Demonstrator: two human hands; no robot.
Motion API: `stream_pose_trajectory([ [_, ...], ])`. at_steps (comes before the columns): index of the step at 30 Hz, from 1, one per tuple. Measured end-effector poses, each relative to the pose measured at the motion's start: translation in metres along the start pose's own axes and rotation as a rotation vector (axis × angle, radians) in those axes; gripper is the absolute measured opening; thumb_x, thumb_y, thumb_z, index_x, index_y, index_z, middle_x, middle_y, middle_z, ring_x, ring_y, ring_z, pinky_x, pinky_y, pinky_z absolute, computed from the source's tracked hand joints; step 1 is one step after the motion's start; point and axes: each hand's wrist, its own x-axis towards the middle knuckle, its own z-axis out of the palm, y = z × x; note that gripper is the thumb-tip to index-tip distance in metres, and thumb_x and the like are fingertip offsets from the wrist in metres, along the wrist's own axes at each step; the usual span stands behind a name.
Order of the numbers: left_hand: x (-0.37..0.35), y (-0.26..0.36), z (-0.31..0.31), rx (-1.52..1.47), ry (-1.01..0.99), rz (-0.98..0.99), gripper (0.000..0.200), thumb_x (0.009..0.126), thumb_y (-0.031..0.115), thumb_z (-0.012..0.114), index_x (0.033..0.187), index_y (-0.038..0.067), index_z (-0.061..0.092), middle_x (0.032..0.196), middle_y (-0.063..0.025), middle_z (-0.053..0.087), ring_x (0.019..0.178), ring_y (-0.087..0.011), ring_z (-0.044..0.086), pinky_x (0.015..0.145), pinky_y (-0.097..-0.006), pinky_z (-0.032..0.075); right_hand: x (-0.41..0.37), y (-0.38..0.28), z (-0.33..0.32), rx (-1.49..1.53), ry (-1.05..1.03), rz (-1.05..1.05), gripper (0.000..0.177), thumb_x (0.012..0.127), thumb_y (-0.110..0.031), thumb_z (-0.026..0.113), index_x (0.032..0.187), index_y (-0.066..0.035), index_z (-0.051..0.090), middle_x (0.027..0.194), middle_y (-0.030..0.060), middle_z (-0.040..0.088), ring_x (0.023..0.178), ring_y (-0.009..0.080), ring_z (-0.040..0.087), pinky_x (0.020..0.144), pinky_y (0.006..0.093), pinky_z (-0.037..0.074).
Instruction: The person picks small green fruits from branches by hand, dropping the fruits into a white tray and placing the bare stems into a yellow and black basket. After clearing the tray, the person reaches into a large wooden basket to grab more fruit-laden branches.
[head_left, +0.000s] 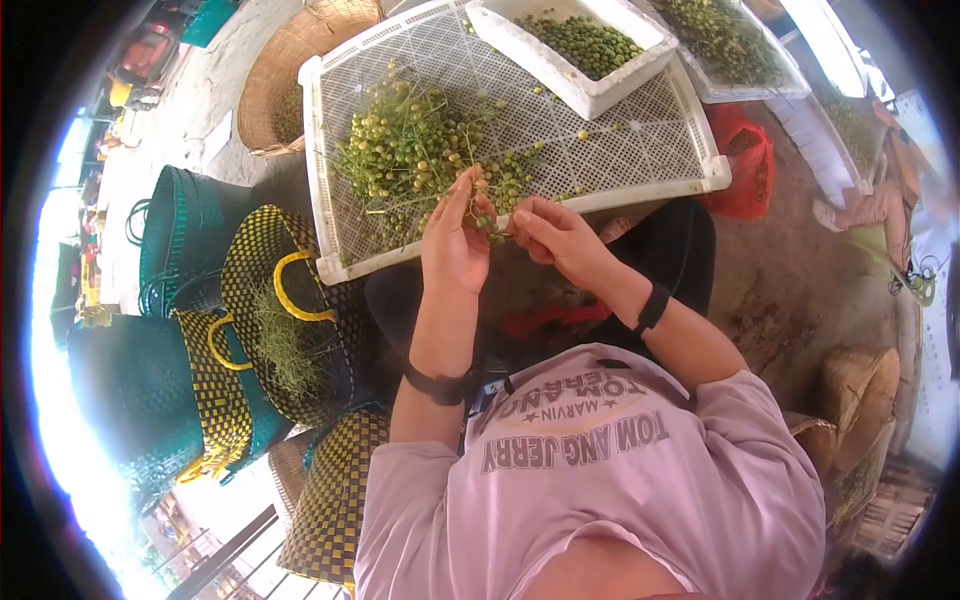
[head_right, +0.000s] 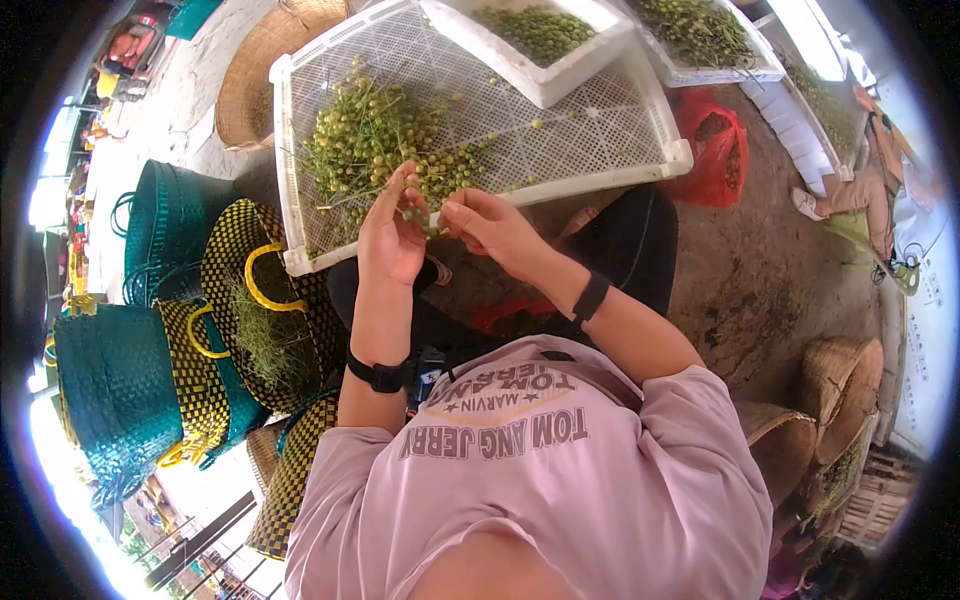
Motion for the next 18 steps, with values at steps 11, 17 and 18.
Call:
stream_pose_trajectory([
  [11,0.006,-0.004,-0.004,-0.057,0.014,0.079,0.026,0.093,0.013,0.06,0.116,0.002,0.058,0.093,-0.0023,0.061,0.081,-0.0086,0.059,0.072,-0.0242,0.054,0.004,0.006,0.006,0.117,0.016,0.086,0.025,0.098,-0.031,0.05,0.092,-0.007,0.054,0.075,-0.0016,0.05,0.055,0.0045,0.036,0.049,0.0199,0.029],
  [17,0.012,-0.007,-0.01,-0.071,0.015,0.07,0.024,0.093,0.014,0.058,0.115,0.003,0.059,0.094,-0.002,0.063,0.084,-0.0092,0.061,0.072,-0.0231,0.054,0.003,0.011,0.012,-0.13,0.056,-0.011,0.028,0.098,-0.031,0.047,0.085,-0.008,0.054,0.073,-0.0006,0.05,0.055,0.0049,0.037,0.049,0.0202,0.029],
  [18,0.013,-0.006,-0.011,-0.095,0.017,0.055,0.023,0.093,0.014,0.058,0.114,0.003,0.059,0.094,-0.0018,0.063,0.084,-0.0093,0.061,0.072,-0.0229,0.054,0.001,0.01,0.011,-0.064,0.052,0.002,0.027,0.098,-0.029,0.047,0.084,-0.008,0.054,0.073,-0.0004,0.05,0.055,0.0051,0.037,0.048,0.0203,0.029],
])
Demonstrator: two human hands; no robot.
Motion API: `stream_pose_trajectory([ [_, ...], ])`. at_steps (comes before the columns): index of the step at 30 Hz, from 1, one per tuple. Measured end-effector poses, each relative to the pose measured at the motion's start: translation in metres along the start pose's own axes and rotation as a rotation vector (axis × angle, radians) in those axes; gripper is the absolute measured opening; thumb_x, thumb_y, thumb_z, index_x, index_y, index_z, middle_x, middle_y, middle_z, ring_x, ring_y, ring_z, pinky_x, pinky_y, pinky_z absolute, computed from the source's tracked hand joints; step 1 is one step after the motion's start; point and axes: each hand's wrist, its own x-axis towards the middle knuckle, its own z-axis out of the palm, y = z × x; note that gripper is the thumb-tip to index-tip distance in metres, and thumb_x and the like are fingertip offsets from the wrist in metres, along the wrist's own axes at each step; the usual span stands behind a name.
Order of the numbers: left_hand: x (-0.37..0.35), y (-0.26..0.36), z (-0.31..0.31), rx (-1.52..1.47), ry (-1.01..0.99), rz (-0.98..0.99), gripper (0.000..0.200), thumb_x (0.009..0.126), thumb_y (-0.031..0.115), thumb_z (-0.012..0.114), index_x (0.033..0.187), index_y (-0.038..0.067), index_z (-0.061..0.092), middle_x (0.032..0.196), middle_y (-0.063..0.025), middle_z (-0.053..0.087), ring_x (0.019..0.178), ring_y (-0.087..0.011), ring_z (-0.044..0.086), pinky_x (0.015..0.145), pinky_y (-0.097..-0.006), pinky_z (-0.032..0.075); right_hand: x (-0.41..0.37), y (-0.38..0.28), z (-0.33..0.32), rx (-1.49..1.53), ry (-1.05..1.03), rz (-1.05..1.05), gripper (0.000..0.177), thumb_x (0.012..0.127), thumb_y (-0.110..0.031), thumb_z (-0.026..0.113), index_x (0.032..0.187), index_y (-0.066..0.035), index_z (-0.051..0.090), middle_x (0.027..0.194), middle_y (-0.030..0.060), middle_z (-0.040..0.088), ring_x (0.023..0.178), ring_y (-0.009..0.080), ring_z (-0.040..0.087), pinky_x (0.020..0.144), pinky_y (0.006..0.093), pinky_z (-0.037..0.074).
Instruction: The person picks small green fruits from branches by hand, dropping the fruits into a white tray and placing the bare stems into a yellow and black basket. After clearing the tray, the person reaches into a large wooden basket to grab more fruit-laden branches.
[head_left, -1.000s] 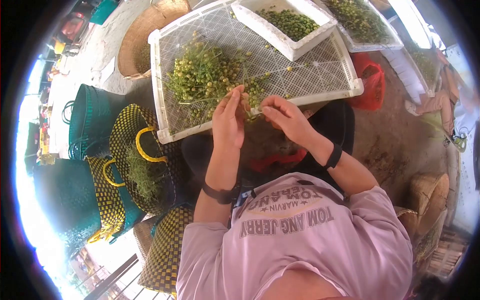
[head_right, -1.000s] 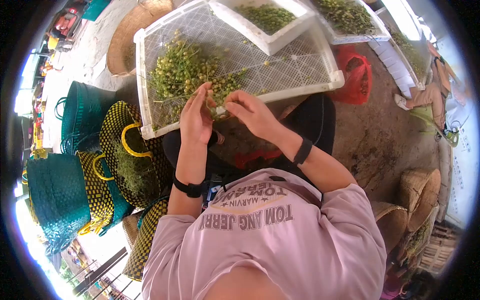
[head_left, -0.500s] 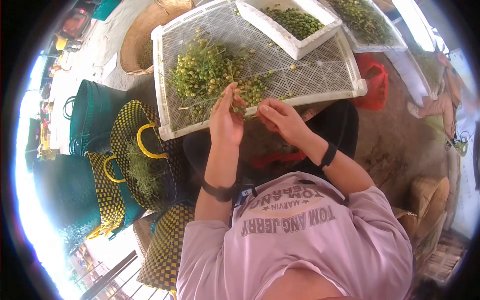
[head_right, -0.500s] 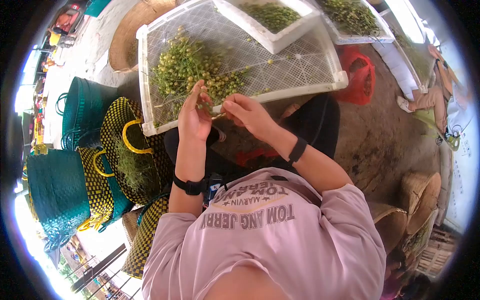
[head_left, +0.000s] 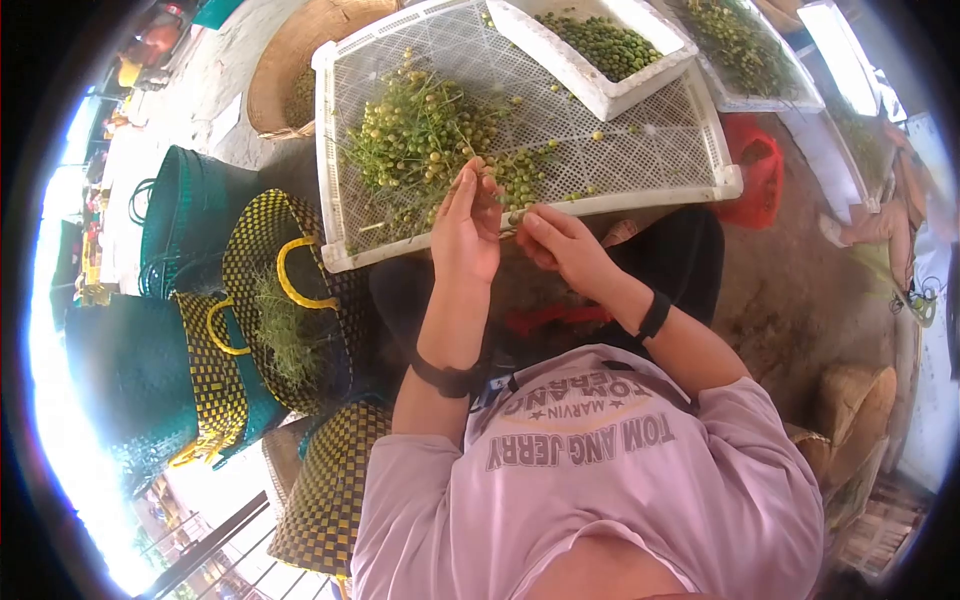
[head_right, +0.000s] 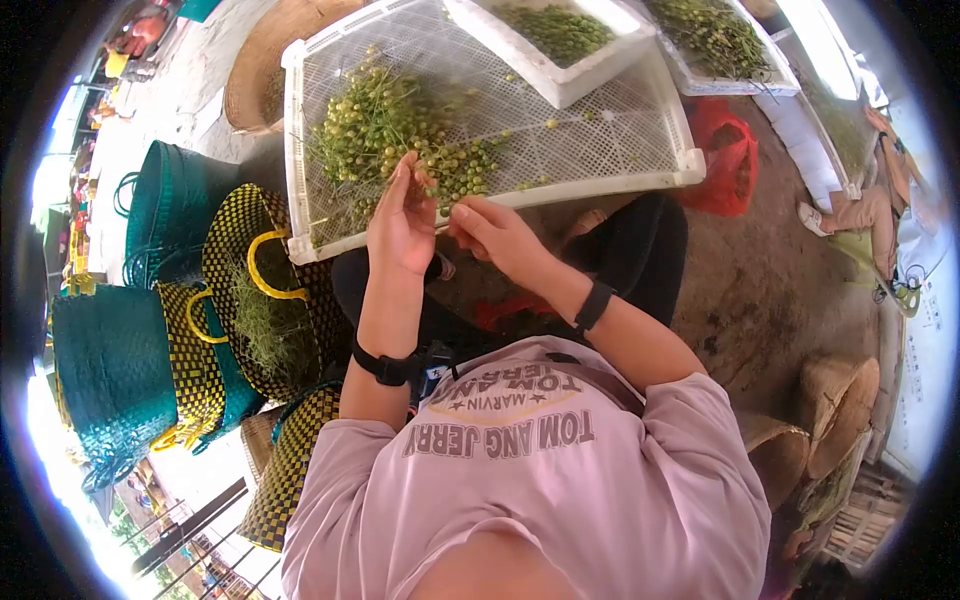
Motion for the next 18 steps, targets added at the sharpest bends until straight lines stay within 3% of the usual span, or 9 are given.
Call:
stream_pose_trajectory([
  [3,0.002,-0.002,0.003,-0.045,0.02,0.048,0.027,0.095,0.018,0.057,0.119,0.005,0.057,0.088,-0.0008,0.061,0.081,-0.0103,0.06,0.066,-0.0208,0.05,0.002,0.007,-0.006,0.188,-0.018,0.05,0.023,0.097,-0.026,0.047,0.085,-0.008,0.053,0.073,0.0,0.051,0.054,0.0057,0.037,0.049,0.0201,0.029],
  [7,-0.003,-0.006,0.01,-0.031,-0.008,0.035,0.027,0.095,0.017,0.057,0.118,0.004,0.057,0.089,-0.0013,0.061,0.082,-0.0104,0.06,0.068,-0.0218,0.051,0.007,0.001,-0.003,0.352,0.015,0.176,0.018,0.096,-0.022,0.047,0.088,-0.008,0.053,0.074,0.0002,0.052,0.054,0.0062,0.038,0.048,0.0205,0.029],
  [10,-0.003,-0.007,0.01,0.019,-0.034,0.022,0.027,0.095,0.017,0.056,0.118,0.003,0.057,0.09,-0.0015,0.061,0.083,-0.0104,0.06,0.068,-0.0223,0.052,0.009,0.001,0.001,0.322,0.032,0.146,0.019,0.097,-0.026,0.046,0.089,-0.009,0.053,0.076,-0.0002,0.052,0.056,0.0061,0.038,0.049,0.021,0.029],
  [13,-0.002,-0.008,0.011,-0.007,-0.03,0.022,0.026,0.095,0.017,0.056,0.118,0.004,0.058,0.09,-0.001,0.061,0.082,-0.01,0.059,0.067,-0.0224,0.051,0.007,0.008,0.004,0.068,0.133,-0.002,0.018,0.096,-0.027,0.047,0.09,-0.011,0.053,0.077,-0.0004,0.052,0.058,0.0062,0.04,0.05,0.0211,0.03],
  [15,0.002,-0.008,0.007,-0.083,0.074,0.018,0.022,0.094,0.013,0.056,0.114,0.004,0.059,0.088,-0.0021,0.063,0.082,-0.0105,0.061,0.07,-0.023,0.052,0.005,0.009,0.004,0.032,0.166,-0.123,0.019,0.096,-0.029,0.049,0.093,-0.011,0.053,0.079,-0.0012,0.052,0.06,0.0057,0.041,0.051,0.0203,0.031],
  [16,0.005,-0.007,0.002,-0.085,0.079,0.023,0.022,0.094,0.013,0.056,0.114,0.004,0.059,0.088,-0.0021,0.063,0.082,-0.0105,0.061,0.07,-0.023,0.052,0.003,0.008,0.002,0.031,0.159,-0.119,0.019,0.096,-0.029,0.049,0.093,-0.011,0.053,0.079,-0.0012,0.052,0.06,0.0057,0.041,0.051,0.0203,0.031],
  [18,0.008,-0.003,-0.002,-0.072,0.028,0.078,0.021,0.094,0.012,0.056,0.113,0.004,0.059,0.089,-0.0019,0.063,0.083,-0.0097,0.061,0.07,-0.0228,0.053,0.0,0.002,-0.003,0.321,0.04,-0.05,0.02,0.096,-0.029,0.051,0.096,-0.01,0.053,0.078,-0.0015,0.051,0.061,0.0052,0.041,0.053,0.0208,0.033],
])
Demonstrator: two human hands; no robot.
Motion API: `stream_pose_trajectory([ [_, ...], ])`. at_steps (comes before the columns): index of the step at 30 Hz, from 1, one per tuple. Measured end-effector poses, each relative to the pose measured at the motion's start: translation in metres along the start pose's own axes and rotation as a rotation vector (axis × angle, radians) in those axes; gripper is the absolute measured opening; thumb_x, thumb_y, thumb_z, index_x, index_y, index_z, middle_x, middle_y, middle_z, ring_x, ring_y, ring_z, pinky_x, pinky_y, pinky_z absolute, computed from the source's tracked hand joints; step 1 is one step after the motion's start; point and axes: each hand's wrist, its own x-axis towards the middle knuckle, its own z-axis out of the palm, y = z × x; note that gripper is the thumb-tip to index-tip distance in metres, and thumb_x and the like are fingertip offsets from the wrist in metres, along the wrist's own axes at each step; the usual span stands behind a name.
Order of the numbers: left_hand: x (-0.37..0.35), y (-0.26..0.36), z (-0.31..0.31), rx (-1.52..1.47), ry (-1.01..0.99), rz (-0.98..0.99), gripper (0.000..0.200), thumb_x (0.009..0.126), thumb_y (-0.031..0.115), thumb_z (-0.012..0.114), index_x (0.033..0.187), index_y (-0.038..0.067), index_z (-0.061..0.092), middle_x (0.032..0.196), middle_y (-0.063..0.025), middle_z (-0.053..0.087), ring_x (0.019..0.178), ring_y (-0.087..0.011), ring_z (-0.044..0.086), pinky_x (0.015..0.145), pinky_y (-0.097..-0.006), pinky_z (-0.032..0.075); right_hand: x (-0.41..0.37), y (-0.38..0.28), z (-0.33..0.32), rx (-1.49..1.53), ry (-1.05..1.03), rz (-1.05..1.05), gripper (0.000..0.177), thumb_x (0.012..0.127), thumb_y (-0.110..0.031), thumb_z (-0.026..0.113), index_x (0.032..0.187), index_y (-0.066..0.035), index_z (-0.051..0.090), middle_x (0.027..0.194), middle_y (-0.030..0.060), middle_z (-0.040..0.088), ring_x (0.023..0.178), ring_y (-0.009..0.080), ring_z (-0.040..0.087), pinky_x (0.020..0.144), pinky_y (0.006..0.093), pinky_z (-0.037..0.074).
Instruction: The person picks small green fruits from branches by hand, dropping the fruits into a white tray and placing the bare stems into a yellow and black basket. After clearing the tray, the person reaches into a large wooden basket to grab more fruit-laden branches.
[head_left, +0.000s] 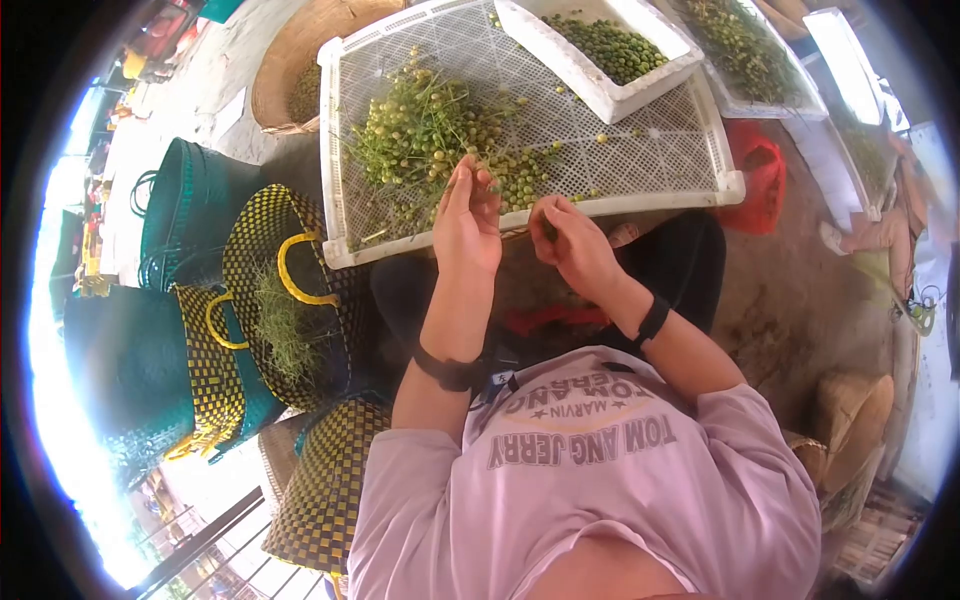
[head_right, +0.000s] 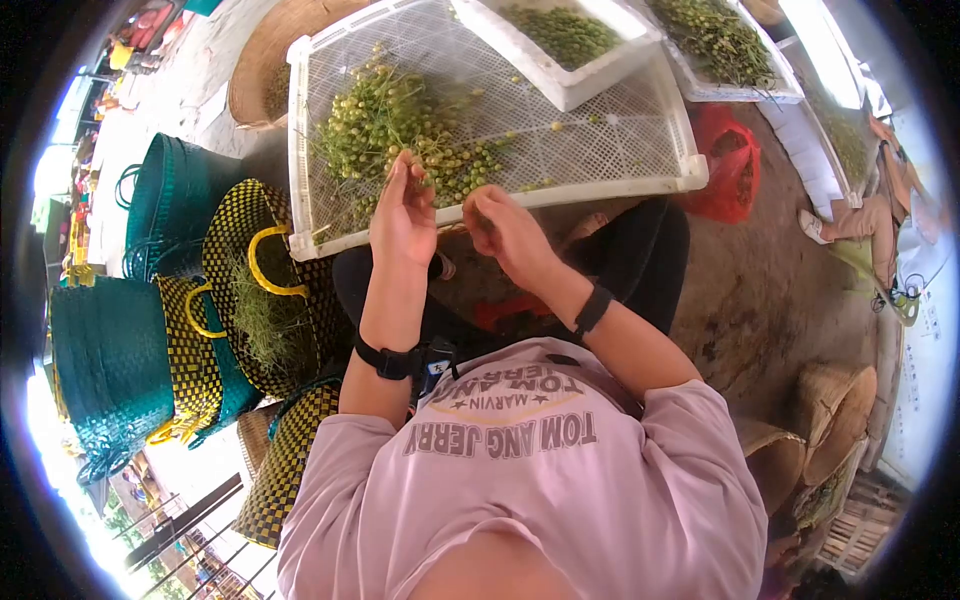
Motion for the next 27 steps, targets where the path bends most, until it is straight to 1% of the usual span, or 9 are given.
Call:
stream_pose_trajectory([
  [4,-0.003,-0.006,0.009,0.02,-0.023,-0.01,0.024,0.096,0.017,0.054,0.116,0.004,0.058,0.089,-0.0021,0.061,0.081,-0.0095,0.058,0.068,-0.0233,0.05,0.006,0.001,-0.003,0.093,-0.022,0.108,0.021,0.095,-0.03,0.054,0.097,-0.009,0.052,0.08,-0.001,0.051,0.063,0.0063,0.041,0.054,0.0221,0.033],
  [7,-0.008,-0.012,0.016,0.05,0.037,-0.017,0.022,0.096,0.017,0.054,0.114,0.005,0.059,0.089,-0.0025,0.061,0.08,-0.0103,0.058,0.069,-0.0242,0.05,0.015,0.016,-0.002,-0.133,0.016,0.048,0.02,0.093,-0.026,0.058,0.097,-0.007,0.053,0.083,0.001,0.054,0.066,0.0055,0.043,0.055,0.023,0.035],
  [9,-0.011,-0.014,0.018,0.082,0.025,0.005,0.022,0.096,0.016,0.054,0.114,0.005,0.06,0.088,-0.0026,0.061,0.08,-0.0112,0.058,0.068,-0.025,0.049,0.023,0.025,-0.004,-0.75,0.1,-0.379,0.022,0.093,-0.025,0.059,0.098,-0.005,0.053,0.086,0.0028,0.056,0.072,0.0053,0.047,0.059,0.0233,0.04],
  [13,-0.012,-0.012,0.019,0.118,0.023,0.04,0.023,0.096,0.016,0.055,0.114,0.004,0.061,0.088,-0.0026,0.061,0.08,-0.0122,0.058,0.067,-0.0253,0.048,0.017,0.019,-0.001,-0.632,0.115,-0.273,0.026,0.092,-0.027,0.06,0.099,-0.002,0.053,0.086,0.0028,0.056,0.078,0.007,0.05,0.066,0.0246,0.043],
  [15,-0.011,-0.012,0.017,0.158,0.034,0.057,0.023,0.096,0.016,0.055,0.115,0.004,0.061,0.09,-0.0027,0.062,0.08,-0.0124,0.058,0.067,-0.0255,0.047,0.015,0.013,0.001,-0.448,0.124,-0.024,0.027,0.092,-0.027,0.06,0.098,-0.001,0.052,0.083,0.0022,0.054,0.078,0.0094,0.049,0.07,0.026,0.044],
  [18,-0.012,-0.02,0.017,0.236,0.022,0.155,0.024,0.096,0.017,0.055,0.116,0.004,0.061,0.091,-0.0026,0.062,0.081,-0.0121,0.058,0.067,-0.0258,0.048,0.018,0.018,0.003,-0.662,0.159,-0.187,0.027,0.092,-0.027,0.06,0.095,-0.001,0.052,0.08,0.0019,0.054,0.075,0.0084,0.048,0.066,0.0255,0.043],
  [22,-0.011,-0.024,0.017,0.282,0.001,0.244,0.026,0.096,0.018,0.056,0.117,0.003,0.06,0.092,-0.0024,0.062,0.083,-0.0119,0.058,0.068,-0.0262,0.048,0.021,0.026,-0.001,-0.749,0.172,-0.216,0.027,0.093,-0.026,0.059,0.093,0.0,0.051,0.077,0.0017,0.053,0.075,0.0078,0.049,0.064,0.025,0.043],
  [25,-0.014,-0.015,0.019,0.358,0.024,0.186,0.028,0.095,0.019,0.057,0.118,0.004,0.061,0.094,-0.0023,0.064,0.085,-0.0107,0.058,0.071,-0.0266,0.05,0.019,0.022,0.002,-0.544,0.153,-0.233,0.026,0.094,-0.027,0.057,0.094,-0.001,0.054,0.074,0.0012,0.052,0.067,0.0068,0.048,0.056,0.0222,0.039],
  [27,-0.014,-0.006,0.018,0.657,0.059,0.157,0.026,0.094,0.02,0.059,0.116,0.007,0.064,0.098,-0.0015,0.065,0.084,-0.0092,0.058,0.072,-0.027,0.051,0.012,0.011,0.0,-0.221,0.133,0.041,0.024,0.095,-0.027,0.055,0.095,-0.002,0.057,0.072,0.0004,0.052,0.055,0.0049,0.041,0.048,0.02,0.032],
])
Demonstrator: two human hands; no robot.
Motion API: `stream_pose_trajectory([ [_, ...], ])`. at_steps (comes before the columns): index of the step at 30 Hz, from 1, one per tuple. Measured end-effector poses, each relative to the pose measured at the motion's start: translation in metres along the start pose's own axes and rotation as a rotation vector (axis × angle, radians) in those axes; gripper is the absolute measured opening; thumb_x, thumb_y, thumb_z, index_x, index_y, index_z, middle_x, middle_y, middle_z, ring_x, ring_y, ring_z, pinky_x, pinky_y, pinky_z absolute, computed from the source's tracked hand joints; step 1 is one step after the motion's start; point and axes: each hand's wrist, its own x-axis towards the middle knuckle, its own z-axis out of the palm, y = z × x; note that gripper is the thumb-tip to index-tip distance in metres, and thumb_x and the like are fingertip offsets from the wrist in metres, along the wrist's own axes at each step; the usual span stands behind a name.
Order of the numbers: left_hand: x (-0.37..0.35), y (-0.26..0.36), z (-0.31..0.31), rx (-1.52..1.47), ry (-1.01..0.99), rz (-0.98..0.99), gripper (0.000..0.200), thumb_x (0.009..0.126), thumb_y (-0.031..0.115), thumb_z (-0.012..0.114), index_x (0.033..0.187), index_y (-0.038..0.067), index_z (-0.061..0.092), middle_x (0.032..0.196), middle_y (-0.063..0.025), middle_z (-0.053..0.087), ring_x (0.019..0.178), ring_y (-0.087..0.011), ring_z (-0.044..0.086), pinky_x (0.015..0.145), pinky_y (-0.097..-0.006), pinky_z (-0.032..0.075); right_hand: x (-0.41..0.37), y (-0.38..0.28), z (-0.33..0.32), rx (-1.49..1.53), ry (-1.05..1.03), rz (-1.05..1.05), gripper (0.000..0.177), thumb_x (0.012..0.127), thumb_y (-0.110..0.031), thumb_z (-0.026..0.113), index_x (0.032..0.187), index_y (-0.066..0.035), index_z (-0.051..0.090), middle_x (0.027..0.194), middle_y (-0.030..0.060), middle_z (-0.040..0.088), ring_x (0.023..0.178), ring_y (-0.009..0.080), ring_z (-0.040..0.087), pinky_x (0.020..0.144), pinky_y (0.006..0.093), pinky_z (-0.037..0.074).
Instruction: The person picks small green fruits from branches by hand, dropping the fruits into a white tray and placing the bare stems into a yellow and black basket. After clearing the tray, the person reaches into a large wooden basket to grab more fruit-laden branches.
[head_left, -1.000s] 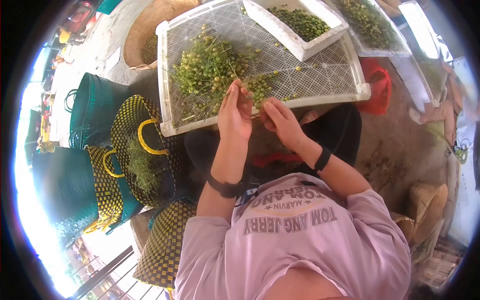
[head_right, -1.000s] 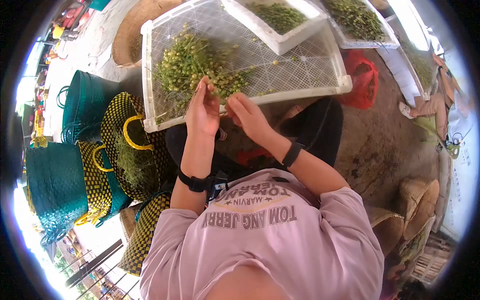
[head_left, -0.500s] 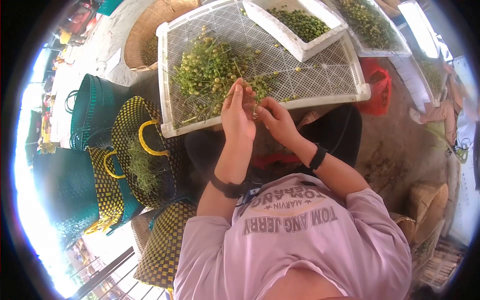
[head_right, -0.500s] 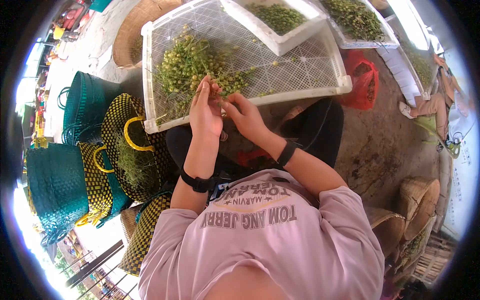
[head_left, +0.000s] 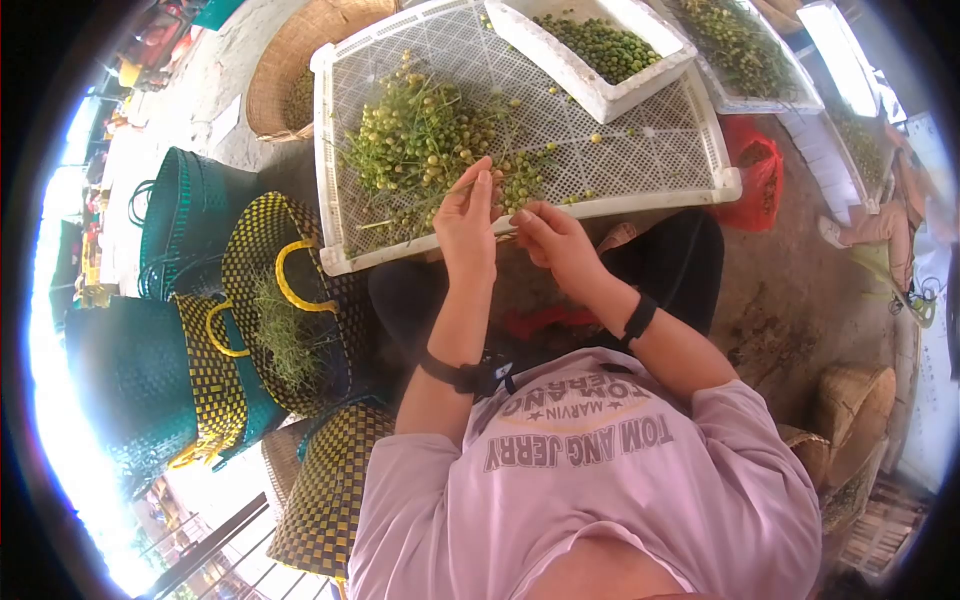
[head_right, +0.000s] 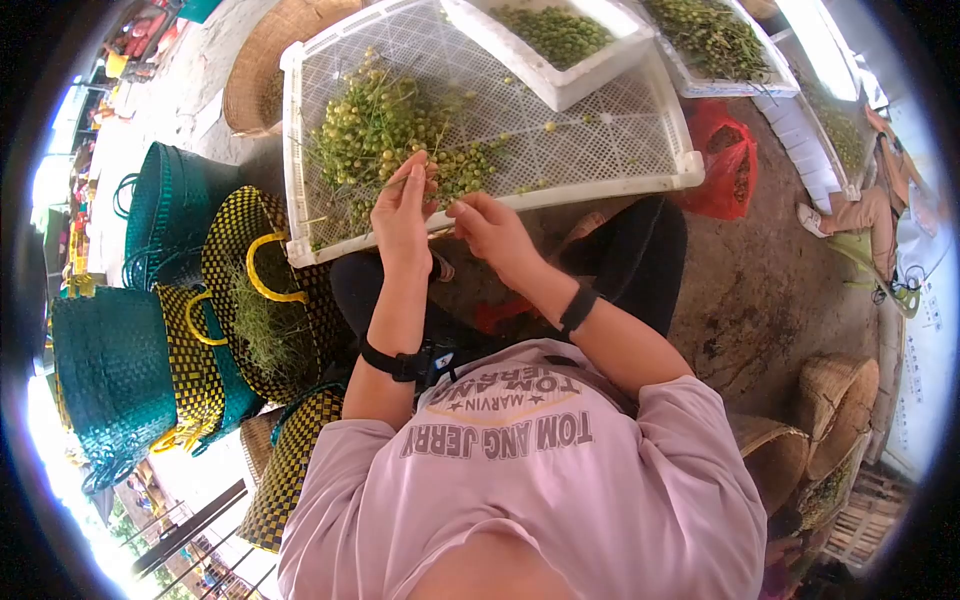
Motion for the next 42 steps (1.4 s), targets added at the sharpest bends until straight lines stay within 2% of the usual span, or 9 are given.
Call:
stream_pose_trajectory([
  [4,0.004,-0.007,-0.007,-0.044,-0.015,-0.002,0.024,0.093,0.02,0.06,0.114,0.01,0.067,0.099,-0.0004,0.066,0.081,-0.0069,0.058,0.068,-0.0254,0.051,0.002,-0.008,-0.014,0.182,-0.053,0.138,0.024,0.096,-0.027,0.053,0.096,-0.003,0.059,0.07,-0.0008,0.051,0.048,0.0042,0.033,0.044,0.0186,0.024],
  [6,0.006,-0.008,-0.008,-0.05,-0.005,0.029,0.023,0.093,0.019,0.061,0.113,0.008,0.067,0.098,-0.0003,0.067,0.078,-0.0063,0.058,0.065,-0.0232,0.05,-0.004,-0.02,-0.022,0.282,-0.44,0.382,0.028,0.097,-0.028,0.05,0.095,-0.002,0.059,0.069,-0.001,0.05,0.048,0.0046,0.032,0.044,0.0183,0.024],
  [9,0.006,-0.005,-0.013,-0.048,0.019,0.051,0.024,0.093,0.019,0.061,0.113,0.007,0.067,0.096,-0.0005,0.067,0.078,-0.0056,0.059,0.066,-0.0219,0.049,0.001,-0.016,-0.034,0.34,-0.543,0.508,0.029,0.098,-0.03,0.046,0.095,-0.004,0.059,0.072,-0.0001,0.052,0.049,0.0058,0.033,0.044,0.0191,0.025],
  [15,0.002,0.002,-0.016,-0.07,0.022,0.029,0.024,0.093,0.02,0.061,0.112,0.006,0.067,0.097,-0.0011,0.067,0.077,-0.0051,0.058,0.066,-0.0219,0.05,-0.007,-0.019,-0.018,0.225,-0.093,0.114,0.028,0.099,-0.032,0.044,0.095,-0.008,0.057,0.078,0.0003,0.054,0.053,0.0075,0.036,0.047,0.0214,0.028],
  [27,0.006,-0.004,-0.022,-0.046,0.011,0.036,0.023,0.094,0.019,0.06,0.111,0.004,0.067,0.095,-0.0025,0.067,0.078,-0.0066,0.06,0.066,-0.0223,0.051,-0.003,-0.016,-0.015,0.169,-0.263,-0.074,0.017,0.096,-0.024,0.05,0.09,-0.009,0.055,0.07,-0.0014,0.051,0.05,0.0043,0.033,0.046,0.0203,0.026],
  [30,0.008,-0.005,-0.024,-0.078,0.023,0.025,0.023,0.094,0.019,0.06,0.11,0.004,0.067,0.095,-0.0026,0.067,0.077,-0.007,0.061,0.066,-0.0224,0.052,-0.008,-0.018,-0.017,0.26,-0.269,0.054,0.016,0.095,-0.022,0.05,0.09,-0.007,0.054,0.069,-0.0014,0.05,0.05,0.0045,0.032,0.046,0.0202,0.025],
  [34,-0.002,-0.006,-0.012,-0.015,-0.009,0.016,0.023,0.094,0.019,0.06,0.111,0.004,0.067,0.095,-0.0025,0.067,0.077,-0.0073,0.061,0.066,-0.0227,0.053,-0.002,-0.017,-0.008,0.294,-0.111,0.155,0.015,0.095,-0.022,0.053,0.091,-0.008,0.054,0.068,-0.0026,0.048,0.05,0.0044,0.032,0.045,0.0198,0.024],
  [39,-0.008,-0.008,-0.005,0.125,-0.057,0.158,0.023,0.093,0.015,0.06,0.109,0.0,0.067,0.091,-0.0024,0.066,0.07,-0.0048,0.058,0.064,-0.0213,0.052,0.005,-0.007,0.0,0.005,-0.013,-0.046,0.012,0.097,-0.021,0.051,0.092,-0.01,0.052,0.068,-0.004,0.045,0.05,0.0033,0.032,0.045,0.0191,0.024],
  [42,-0.006,-0.005,-0.007,0.083,-0.049,0.106,0.023,0.093,0.014,0.06,0.109,-0.001,0.066,0.091,-0.0035,0.067,0.072,-0.005,0.058,0.065,-0.0215,0.052,0.005,-0.007,-0.006,0.165,-0.056,-0.026,0.013,0.096,-0.021,0.053,0.092,-0.009,0.052,0.068,-0.0049,0.044,0.05,0.003,0.032,0.045,0.0193,0.023],
])
